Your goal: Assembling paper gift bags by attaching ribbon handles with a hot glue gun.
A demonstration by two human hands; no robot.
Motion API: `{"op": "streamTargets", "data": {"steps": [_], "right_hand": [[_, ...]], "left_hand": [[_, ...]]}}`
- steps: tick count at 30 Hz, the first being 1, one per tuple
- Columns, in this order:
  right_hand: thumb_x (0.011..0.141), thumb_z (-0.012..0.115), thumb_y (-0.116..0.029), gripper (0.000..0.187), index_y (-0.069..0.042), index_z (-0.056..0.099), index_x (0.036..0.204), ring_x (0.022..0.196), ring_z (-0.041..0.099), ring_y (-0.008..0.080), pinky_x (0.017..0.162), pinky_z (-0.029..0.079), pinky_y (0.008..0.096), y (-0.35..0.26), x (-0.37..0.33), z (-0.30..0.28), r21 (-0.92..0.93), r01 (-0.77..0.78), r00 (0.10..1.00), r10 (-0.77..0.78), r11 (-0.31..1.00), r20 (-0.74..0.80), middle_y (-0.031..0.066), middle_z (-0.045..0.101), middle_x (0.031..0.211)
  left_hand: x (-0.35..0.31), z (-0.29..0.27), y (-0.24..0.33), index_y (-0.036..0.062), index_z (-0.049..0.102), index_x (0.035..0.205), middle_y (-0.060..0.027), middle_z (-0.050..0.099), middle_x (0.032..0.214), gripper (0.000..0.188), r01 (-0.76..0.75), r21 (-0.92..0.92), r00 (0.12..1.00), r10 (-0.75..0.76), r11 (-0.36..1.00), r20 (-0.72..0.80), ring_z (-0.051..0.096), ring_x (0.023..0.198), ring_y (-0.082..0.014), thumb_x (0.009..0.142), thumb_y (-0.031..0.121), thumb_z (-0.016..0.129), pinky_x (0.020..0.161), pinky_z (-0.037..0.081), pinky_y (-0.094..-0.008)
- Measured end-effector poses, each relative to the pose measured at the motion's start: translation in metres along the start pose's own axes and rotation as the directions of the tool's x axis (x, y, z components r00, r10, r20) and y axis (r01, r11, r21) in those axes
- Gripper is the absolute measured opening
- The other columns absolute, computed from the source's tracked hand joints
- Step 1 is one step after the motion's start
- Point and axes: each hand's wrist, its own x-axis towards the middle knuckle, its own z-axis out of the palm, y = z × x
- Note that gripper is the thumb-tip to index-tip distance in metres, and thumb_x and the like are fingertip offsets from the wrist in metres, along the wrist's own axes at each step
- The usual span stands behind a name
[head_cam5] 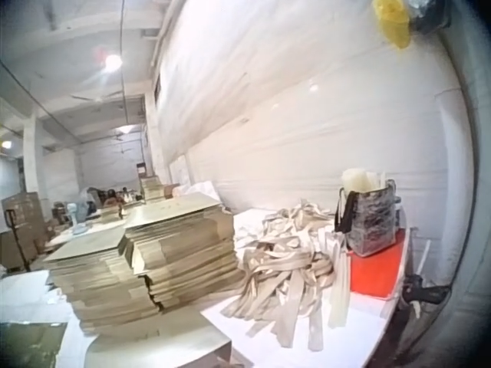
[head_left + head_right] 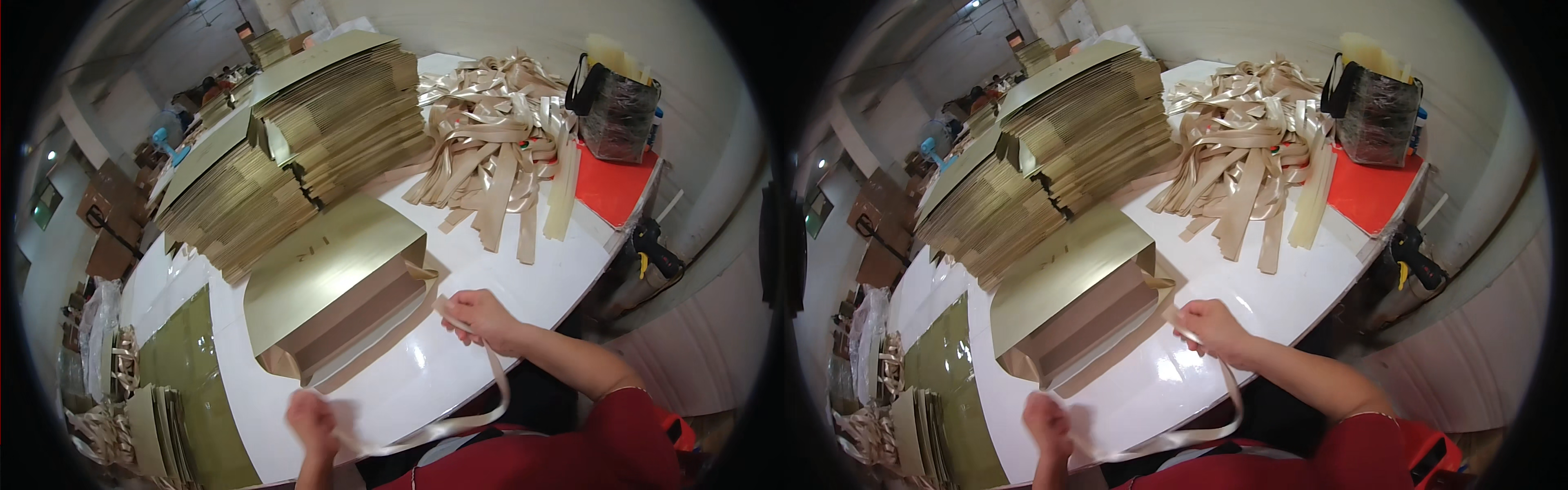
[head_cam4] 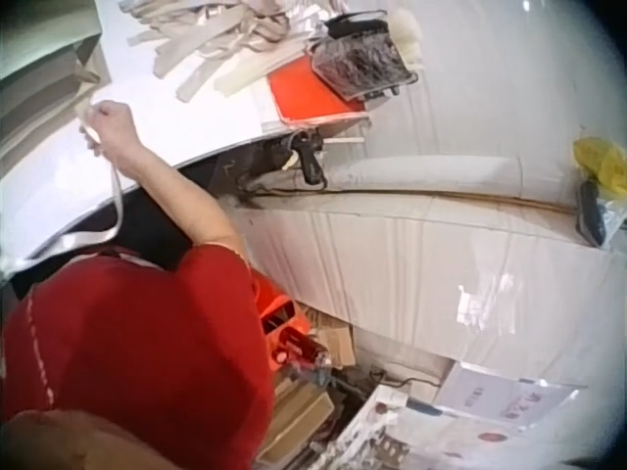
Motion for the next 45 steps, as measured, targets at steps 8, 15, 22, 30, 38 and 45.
{"op": "streamTargets", "data": {"steps": [8, 15, 22, 30, 38, 45], "right_hand": [[0.091, 0.055, -0.016, 0.017, 0.001, 0.059, 0.089, 0.055, 0.057, 0.0088, 0.042, 0.044, 0.022, 0.011, 0.003, 0.023, 0.029, 0.089, 0.995, -0.088, 0.996, -0.047, 0.0053, 0.06, 0.071], [0.088, 0.06, -0.015, 0.017, 0.002, 0.058, 0.089, 0.06, 0.056, 0.0068, 0.051, 0.045, 0.0209, 0.0, 0.013, 0.029, 0.076, 0.358, 0.931, -0.349, 0.931, -0.111, 0.0037, 0.06, 0.072], [0.087, 0.062, -0.017, 0.019, 0.001, 0.059, 0.083, 0.057, 0.052, 0.005, 0.048, 0.042, 0.0189, 0.022, 0.038, 0.043, -0.104, 0.536, 0.779, -0.538, 0.838, -0.321, 0.0022, 0.059, 0.072], [0.087, 0.062, -0.019, 0.023, 0.001, 0.059, 0.078, 0.049, 0.059, 0.015, 0.042, 0.048, 0.026, 0.007, 0.013, 0.048, 0.304, 0.321, 0.941, -0.266, 0.897, -0.211, 0.0085, 0.061, 0.067], [0.088, 0.061, -0.016, 0.02, 0.002, 0.057, 0.081, 0.053, 0.061, 0.0175, 0.043, 0.049, 0.0276, 0.021, 0.003, 0.059, 0.35, 0.206, 0.97, -0.144, 0.914, -0.196, 0.0114, 0.061, 0.07], [0.089, 0.059, -0.02, 0.022, 0.002, 0.055, 0.085, 0.056, 0.062, 0.0164, 0.042, 0.048, 0.0271, 0.006, -0.008, 0.056, 0.238, 0.121, 0.993, -0.118, 0.964, -0.027, 0.0106, 0.063, 0.071]], "left_hand": [[0.101, 0.14, 0.022, 0.0035, 0.06, 0.105, -0.0101, 0.059, 0.105, 0.029, -0.719, 0.692, 0.682, -0.128, 0.06, 0.72, 0.058, 0.093, -0.0206, 0.085, 0.025, 0.061, 0.072, 0.048, -0.0303], [0.106, 0.158, 0.078, -0.0024, 0.057, 0.109, -0.0077, 0.063, 0.094, 0.039, 0.187, 0.509, 0.631, -0.5, 0.84, 0.593, 0.063, 0.084, -0.0177, 0.083, 0.025, 0.067, 0.072, 0.052, -0.0295], [0.11, 0.161, 0.064, -0.0008, 0.058, 0.103, -0.0083, 0.063, 0.092, 0.03, 0.241, 0.433, 0.611, -0.482, 0.869, 0.628, 0.063, 0.079, -0.0175, 0.085, 0.022, 0.065, 0.068, 0.053, -0.0291], [0.09, 0.158, 0.061, 0.0008, 0.062, 0.093, -0.0022, 0.06, 0.078, 0.026, 0.034, 0.417, 0.665, -0.332, 0.908, 0.669, 0.055, 0.066, -0.0093, 0.086, 0.026, 0.064, 0.056, 0.046, -0.0239], [0.087, 0.153, 0.054, -0.0025, 0.063, 0.089, -0.0049, 0.059, 0.077, 0.025, 0.09, 0.514, 0.633, -0.447, 0.853, 0.632, 0.055, 0.066, -0.0109, 0.085, 0.022, 0.063, 0.053, 0.044, -0.0252], [0.092, 0.139, 0.064, -0.0034, 0.062, 0.096, -0.0059, 0.061, 0.084, 0.032, 0.147, 0.575, 0.627, -0.525, 0.805, 0.576, 0.057, 0.071, -0.0134, 0.082, 0.025, 0.067, 0.058, 0.047, -0.0265]]}}
